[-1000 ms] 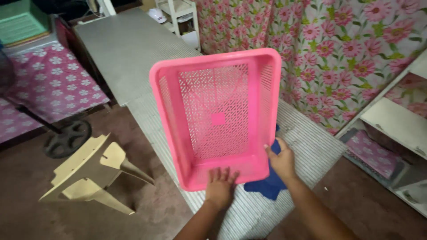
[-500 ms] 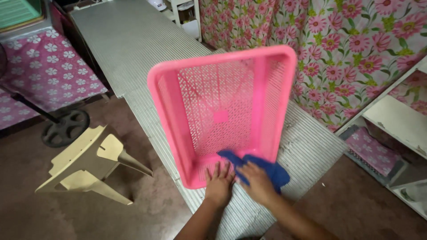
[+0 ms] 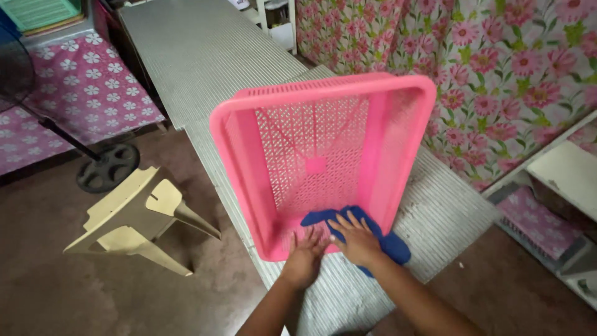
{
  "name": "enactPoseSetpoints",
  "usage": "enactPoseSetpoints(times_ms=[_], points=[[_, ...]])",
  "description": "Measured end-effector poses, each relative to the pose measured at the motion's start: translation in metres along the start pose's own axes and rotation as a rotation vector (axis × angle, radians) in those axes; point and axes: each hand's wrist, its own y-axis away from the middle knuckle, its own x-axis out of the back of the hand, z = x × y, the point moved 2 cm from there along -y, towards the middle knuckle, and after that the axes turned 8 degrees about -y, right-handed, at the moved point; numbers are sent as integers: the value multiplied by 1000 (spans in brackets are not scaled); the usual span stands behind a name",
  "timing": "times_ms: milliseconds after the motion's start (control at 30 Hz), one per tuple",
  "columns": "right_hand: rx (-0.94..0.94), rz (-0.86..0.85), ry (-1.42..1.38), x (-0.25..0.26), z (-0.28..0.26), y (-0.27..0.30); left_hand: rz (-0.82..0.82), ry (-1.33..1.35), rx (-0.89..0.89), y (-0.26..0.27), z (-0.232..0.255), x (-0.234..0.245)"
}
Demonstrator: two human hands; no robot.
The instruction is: Wipe a plastic basket with a cloth and store it on a shelf.
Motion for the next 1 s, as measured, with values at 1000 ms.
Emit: enactPoseSetpoints(times_ms=[1000], points=[[410, 88, -77, -37, -42, 47, 349, 56, 88, 81, -10, 25]])
